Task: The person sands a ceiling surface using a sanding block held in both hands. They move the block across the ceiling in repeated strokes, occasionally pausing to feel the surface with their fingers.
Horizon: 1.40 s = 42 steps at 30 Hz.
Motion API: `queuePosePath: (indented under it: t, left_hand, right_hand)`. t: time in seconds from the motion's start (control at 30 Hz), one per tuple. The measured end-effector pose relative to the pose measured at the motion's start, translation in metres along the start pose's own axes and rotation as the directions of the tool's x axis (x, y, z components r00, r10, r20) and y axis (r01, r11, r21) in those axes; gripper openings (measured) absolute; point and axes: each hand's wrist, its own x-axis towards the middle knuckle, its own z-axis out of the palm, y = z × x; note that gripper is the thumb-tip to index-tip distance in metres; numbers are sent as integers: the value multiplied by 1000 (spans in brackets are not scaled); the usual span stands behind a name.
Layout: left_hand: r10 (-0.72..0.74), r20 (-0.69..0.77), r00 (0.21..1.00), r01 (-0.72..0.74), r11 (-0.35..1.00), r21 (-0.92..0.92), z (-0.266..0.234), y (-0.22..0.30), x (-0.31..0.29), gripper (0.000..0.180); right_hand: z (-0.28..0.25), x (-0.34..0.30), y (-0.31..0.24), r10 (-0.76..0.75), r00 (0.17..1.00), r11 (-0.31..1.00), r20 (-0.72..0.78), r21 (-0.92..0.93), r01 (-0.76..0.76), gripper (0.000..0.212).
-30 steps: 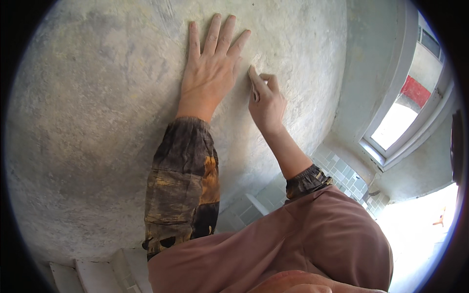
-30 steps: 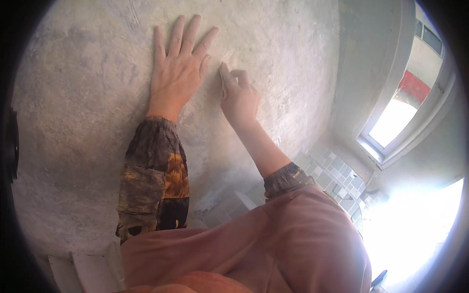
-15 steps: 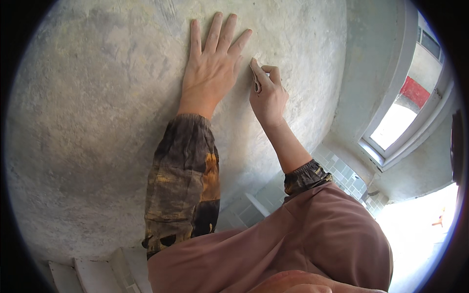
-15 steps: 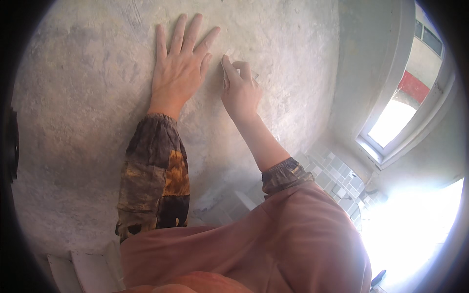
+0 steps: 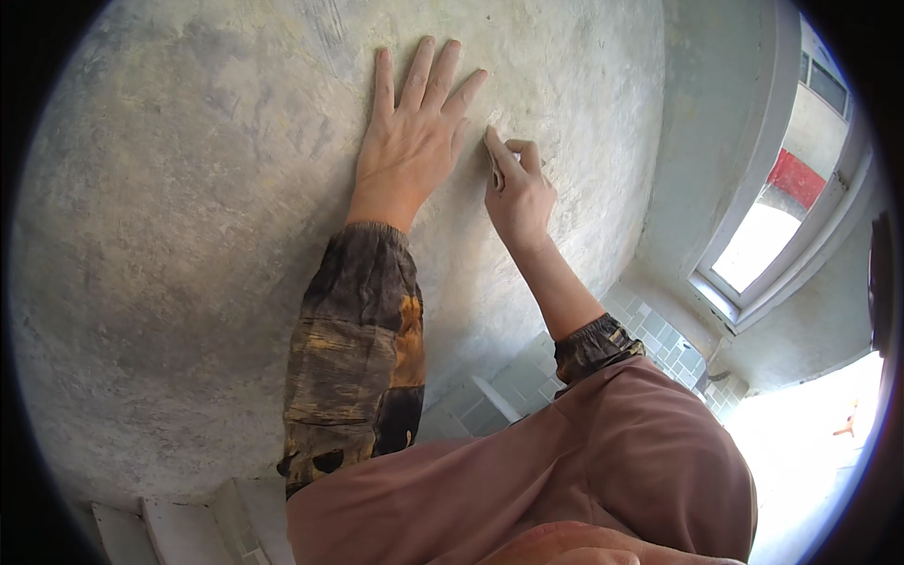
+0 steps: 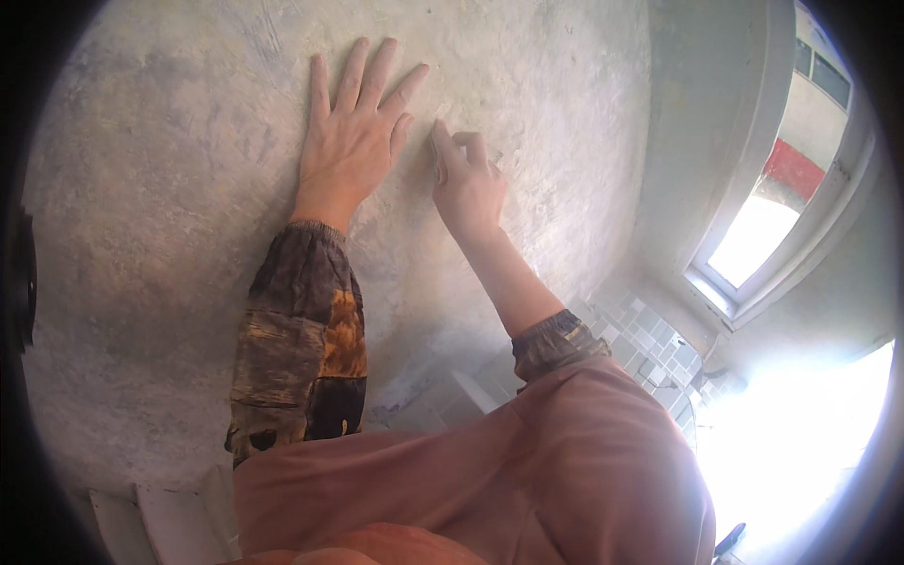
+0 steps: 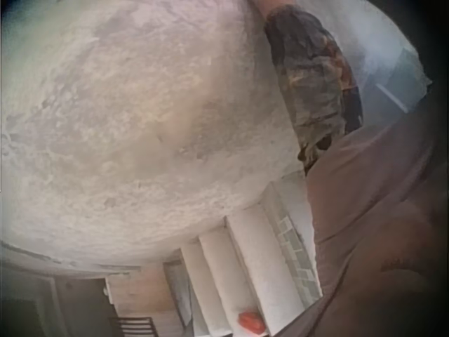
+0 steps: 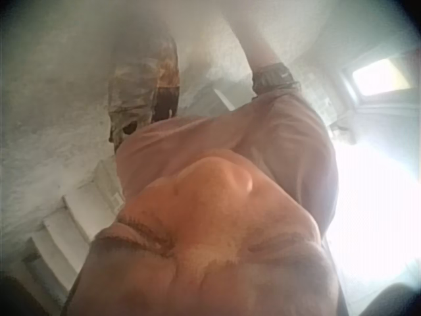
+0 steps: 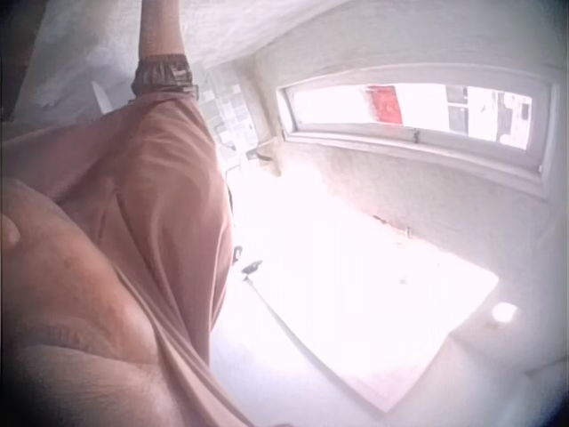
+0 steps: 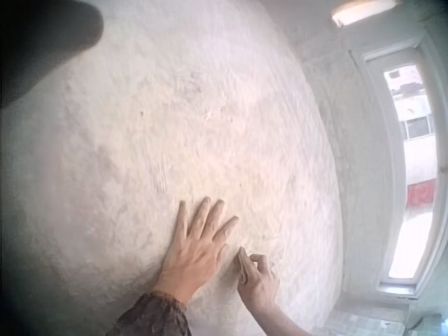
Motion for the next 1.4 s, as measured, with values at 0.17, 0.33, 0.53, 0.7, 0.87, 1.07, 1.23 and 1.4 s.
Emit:
queuePosePath:
  t: [0.17, 0.33, 0.53, 0.7, 0.87, 1.07, 1.23, 1.4]
  left_hand:
    - [5, -13, 1000, -5, 1000, -9, -2, 1, 1, 54]
    - [3, -5, 1000, -3, 1000, -5, -3, 1, 0, 54]
    - [7, -8, 1000, -7, 1000, 0, -3, 1, -1, 55]
    - [4, -17, 1000, -4, 1000, -2, -4, 1, -1, 55]
    - [6, -24, 1000, -6, 1000, 5, -5, 3, 0, 55]
    - [1, -31, 1000, -1, 1000, 0, -6, 2, -2, 54]
    - [27, 2, 1000, -27, 999, 30, -8, 4, -2, 54]
    - [45, 22, 999, -46, 998, 30, -9, 5, -2, 54]
  right_hand:
    - [-4, -6, 1, 27, 1000, 1000, -13, 17, -27, 43]
    - [-7, -15, 3, -54, 998, 998, 13, -14, 54, 38]
    - [-5, -16, 12, -68, 998, 997, 16, -20, 69, 45]
    - [-9, -17, 16, -91, 996, 996, 19, -13, 91, 49]
    - [-10, -15, 16, -76, 997, 997, 18, -13, 76, 48]
    - [-7, -8, 16, -83, 997, 995, -6, -51, 83, 37]
    - [-10, -8, 16, -123, 992, 992, -10, -36, 122, 37]
    - [-10, -9, 15, -69, 998, 997, 11, -44, 69, 39]
